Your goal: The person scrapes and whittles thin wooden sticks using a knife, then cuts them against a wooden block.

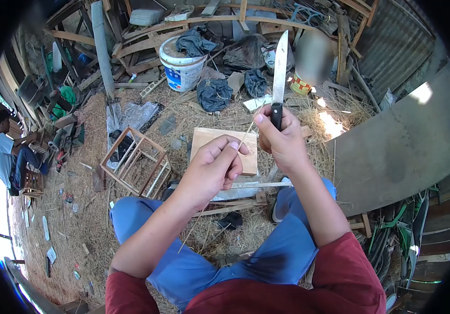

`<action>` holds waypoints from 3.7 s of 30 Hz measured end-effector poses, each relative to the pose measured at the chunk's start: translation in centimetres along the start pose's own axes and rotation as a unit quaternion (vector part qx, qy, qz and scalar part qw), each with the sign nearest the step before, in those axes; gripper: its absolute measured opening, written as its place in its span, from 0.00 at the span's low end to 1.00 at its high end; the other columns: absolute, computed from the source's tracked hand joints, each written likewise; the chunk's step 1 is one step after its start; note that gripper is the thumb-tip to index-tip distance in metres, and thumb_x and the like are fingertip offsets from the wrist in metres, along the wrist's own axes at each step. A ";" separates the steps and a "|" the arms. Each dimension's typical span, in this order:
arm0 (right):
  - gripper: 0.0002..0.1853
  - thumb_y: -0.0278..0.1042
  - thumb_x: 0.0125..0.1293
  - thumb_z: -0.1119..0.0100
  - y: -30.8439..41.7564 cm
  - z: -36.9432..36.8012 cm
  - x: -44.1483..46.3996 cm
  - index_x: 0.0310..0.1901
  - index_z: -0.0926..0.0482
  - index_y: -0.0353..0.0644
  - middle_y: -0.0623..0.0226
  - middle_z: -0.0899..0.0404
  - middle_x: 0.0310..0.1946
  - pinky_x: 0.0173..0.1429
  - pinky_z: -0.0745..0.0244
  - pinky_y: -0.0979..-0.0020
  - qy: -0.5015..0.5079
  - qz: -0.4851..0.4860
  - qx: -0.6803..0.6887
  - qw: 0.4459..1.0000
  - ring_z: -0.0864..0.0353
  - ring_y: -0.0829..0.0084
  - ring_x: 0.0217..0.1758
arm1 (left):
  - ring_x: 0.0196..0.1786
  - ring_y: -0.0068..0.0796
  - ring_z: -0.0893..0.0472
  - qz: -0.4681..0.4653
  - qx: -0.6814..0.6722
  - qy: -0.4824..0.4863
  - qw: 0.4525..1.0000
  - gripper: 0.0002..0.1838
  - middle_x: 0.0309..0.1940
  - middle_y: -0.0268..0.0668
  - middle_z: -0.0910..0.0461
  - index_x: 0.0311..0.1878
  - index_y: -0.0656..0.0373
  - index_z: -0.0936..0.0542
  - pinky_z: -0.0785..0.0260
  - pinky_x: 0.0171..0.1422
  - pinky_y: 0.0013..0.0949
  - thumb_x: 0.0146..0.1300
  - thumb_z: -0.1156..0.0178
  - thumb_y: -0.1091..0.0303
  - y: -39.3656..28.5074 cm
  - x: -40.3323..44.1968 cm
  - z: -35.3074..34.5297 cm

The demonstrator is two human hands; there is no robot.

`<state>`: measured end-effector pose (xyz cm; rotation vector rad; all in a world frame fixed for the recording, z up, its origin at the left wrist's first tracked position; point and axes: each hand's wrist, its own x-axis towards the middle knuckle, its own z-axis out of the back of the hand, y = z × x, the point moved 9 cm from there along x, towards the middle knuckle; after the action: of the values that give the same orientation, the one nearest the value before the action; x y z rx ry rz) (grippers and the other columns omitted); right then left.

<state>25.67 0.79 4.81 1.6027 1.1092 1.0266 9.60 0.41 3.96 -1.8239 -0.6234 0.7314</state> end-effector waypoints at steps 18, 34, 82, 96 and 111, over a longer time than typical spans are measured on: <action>0.10 0.40 0.85 0.47 0.5 0.8 0.2 0.49 0.25 0.42 0.78 0.28 0.29 0.28 0.42 0.79 0.020 -0.006 -0.015 1.000 0.38 0.87 0.24 | 0.22 0.11 0.43 -0.005 -0.023 -0.006 1.000 0.10 0.24 0.23 0.34 0.51 0.56 0.24 0.49 0.26 0.22 0.86 0.50 0.61 0.2 1.3 0.5; 0.07 0.35 0.78 0.39 4.0 0.5 -0.5 0.47 0.20 0.42 0.59 0.24 0.23 0.31 0.30 0.66 -0.064 0.194 -0.414 0.887 0.25 0.68 0.23 | 0.23 0.09 0.45 -0.060 0.120 -0.003 0.991 0.12 0.24 0.20 0.38 0.56 0.53 0.21 0.52 0.26 0.21 0.87 0.53 0.61 -0.1 1.5 1.2; 0.09 0.40 0.76 0.39 -1.9 -1.7 0.2 0.45 0.18 0.44 0.51 0.18 0.28 0.36 0.23 0.57 -0.008 0.092 -0.424 0.901 0.16 0.50 0.30 | 0.24 0.12 0.39 -0.124 0.352 -0.151 0.915 0.10 0.20 0.23 0.37 0.50 0.58 0.17 0.46 0.28 0.28 0.83 0.48 0.67 -0.1 0.5 5.0; 0.09 0.40 0.76 0.39 -2.7 -2.0 0.2 0.46 0.17 0.43 0.50 0.19 0.26 0.34 0.23 0.57 -0.004 0.104 -0.419 0.902 0.16 0.49 0.28 | 0.24 0.12 0.41 -0.126 0.351 -0.143 0.917 0.11 0.21 0.21 0.37 0.51 0.58 0.17 0.48 0.28 0.26 0.83 0.48 0.66 0.1 0.9 5.8; 0.09 0.36 0.78 0.39 -2.0 -2.3 -0.2 0.43 0.20 0.38 0.62 0.28 0.21 0.31 0.33 0.68 -0.019 0.111 -0.426 0.898 0.32 0.77 0.24 | 0.25 0.12 0.38 -0.129 0.340 -0.146 0.920 0.11 0.22 0.22 0.35 0.50 0.57 0.17 0.44 0.29 0.27 0.83 0.49 0.66 -0.3 1.1 6.0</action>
<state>23.07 1.44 3.43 1.0192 0.3305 1.3705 5.89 5.01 2.33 -0.9792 -0.6772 0.9068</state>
